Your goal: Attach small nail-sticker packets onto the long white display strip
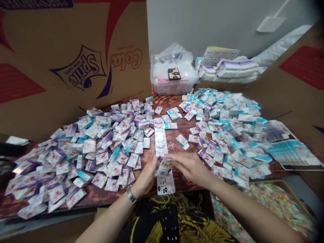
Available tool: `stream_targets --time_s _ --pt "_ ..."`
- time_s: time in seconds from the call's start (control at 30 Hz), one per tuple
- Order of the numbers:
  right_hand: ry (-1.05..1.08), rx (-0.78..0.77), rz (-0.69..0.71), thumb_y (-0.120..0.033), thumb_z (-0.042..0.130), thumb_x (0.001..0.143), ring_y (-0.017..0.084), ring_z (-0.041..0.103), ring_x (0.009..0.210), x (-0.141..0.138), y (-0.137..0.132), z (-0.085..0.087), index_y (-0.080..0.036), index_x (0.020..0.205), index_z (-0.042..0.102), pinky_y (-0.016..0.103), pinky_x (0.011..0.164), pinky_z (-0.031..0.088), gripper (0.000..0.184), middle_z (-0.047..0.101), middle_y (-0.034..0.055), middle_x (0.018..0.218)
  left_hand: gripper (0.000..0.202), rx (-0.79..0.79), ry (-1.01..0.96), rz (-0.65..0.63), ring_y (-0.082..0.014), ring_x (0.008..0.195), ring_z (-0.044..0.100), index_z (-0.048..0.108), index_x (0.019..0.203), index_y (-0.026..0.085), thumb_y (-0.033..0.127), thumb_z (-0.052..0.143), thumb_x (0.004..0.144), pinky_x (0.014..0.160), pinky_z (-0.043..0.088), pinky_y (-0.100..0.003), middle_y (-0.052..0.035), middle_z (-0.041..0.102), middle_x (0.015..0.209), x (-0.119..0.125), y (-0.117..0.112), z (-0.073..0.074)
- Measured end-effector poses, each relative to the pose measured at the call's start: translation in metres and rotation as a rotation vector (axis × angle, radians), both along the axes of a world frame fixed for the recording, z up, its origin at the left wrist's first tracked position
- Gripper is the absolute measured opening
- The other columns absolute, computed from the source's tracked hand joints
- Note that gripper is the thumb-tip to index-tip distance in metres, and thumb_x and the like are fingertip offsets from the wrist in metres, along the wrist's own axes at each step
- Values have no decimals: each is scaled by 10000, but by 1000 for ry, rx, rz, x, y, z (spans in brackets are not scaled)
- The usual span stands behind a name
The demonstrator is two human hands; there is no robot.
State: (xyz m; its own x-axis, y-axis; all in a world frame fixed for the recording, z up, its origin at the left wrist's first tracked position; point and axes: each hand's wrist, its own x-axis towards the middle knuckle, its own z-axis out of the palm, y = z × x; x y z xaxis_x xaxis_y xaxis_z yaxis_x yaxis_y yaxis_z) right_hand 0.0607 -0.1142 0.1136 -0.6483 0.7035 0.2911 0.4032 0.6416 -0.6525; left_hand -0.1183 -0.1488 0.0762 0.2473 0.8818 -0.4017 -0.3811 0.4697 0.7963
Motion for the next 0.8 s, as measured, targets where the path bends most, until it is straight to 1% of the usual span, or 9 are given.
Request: stream_targets --time_s 0.1,0.2,0.27,0.33,0.47,0.57,0.63,0.7,0.8 --pt "-5 41 -116 -237 404 940 166 651 943 -6 13 -12 -182 1174 592 320 815 536 305 678 72 1086 462 222 232 -132 -249 1030 565 599 1094 158 496 591 780 922 415 -350 -80 665 1007 -5 -6 2" --pt "-24 11 -209 -270 397 947 175 654 930 -12 17 -19 -212 1197 581 334 809 540 316 683 52 1072 360 229 358 -198 -216 826 615 637 958 138 429 652 747 785 474 -328 -54 675 835 -8 -10 1" --pt "-32 16 -280 -275 400 948 178 646 941 -14 14 -21 -232 1212 569 345 830 530 316 680 43 1070 333 104 277 -150 -197 740 627 644 883 134 447 611 775 718 490 -322 -56 676 797 -5 -11 -1" --pt "-44 103 -271 -248 397 949 181 631 960 -14 9 -22 -244 1214 566 355 853 513 314 673 49 1071 306 -41 118 -56 -185 717 633 637 864 141 432 617 772 706 493 -324 -57 678 819 1 -11 -4" --pt "-139 355 -29 -184 438 924 211 581 1033 -13 -8 -30 -243 1216 556 391 874 482 320 649 76 1105 181 -163 -158 107 -117 647 576 617 799 159 207 705 649 660 458 -258 3 635 750 8 -9 -5" --pt "-221 459 27 -172 451 914 236 533 1093 -13 -18 -40 -207 1230 538 440 931 435 330 630 95 1142 232 -156 -318 55 -104 641 534 621 753 154 75 671 541 639 429 -234 18 607 713 4 -7 -3" --pt "-220 487 39 -159 441 915 235 527 1084 -13 -19 -44 -192 1203 554 441 937 425 311 633 95 1136 193 -172 -361 12 -126 689 544 636 767 152 112 657 579 667 433 -254 -3 625 766 1 -6 -3" --pt "-166 427 32 -151 433 917 220 548 1010 -13 -18 -45 -175 1148 583 401 878 459 276 652 90 1073 125 -192 -328 57 -145 745 556 647 788 151 204 651 676 689 444 -271 -27 640 827 -1 -5 -3" --pt "-48 138 -28 -173 414 929 183 563 860 -15 -14 -40 -163 1028 623 315 740 493 231 644 77 913 163 -162 -223 133 -138 745 564 655 794 131 288 657 753 684 460 -266 -43 644 812 1 -3 -4"
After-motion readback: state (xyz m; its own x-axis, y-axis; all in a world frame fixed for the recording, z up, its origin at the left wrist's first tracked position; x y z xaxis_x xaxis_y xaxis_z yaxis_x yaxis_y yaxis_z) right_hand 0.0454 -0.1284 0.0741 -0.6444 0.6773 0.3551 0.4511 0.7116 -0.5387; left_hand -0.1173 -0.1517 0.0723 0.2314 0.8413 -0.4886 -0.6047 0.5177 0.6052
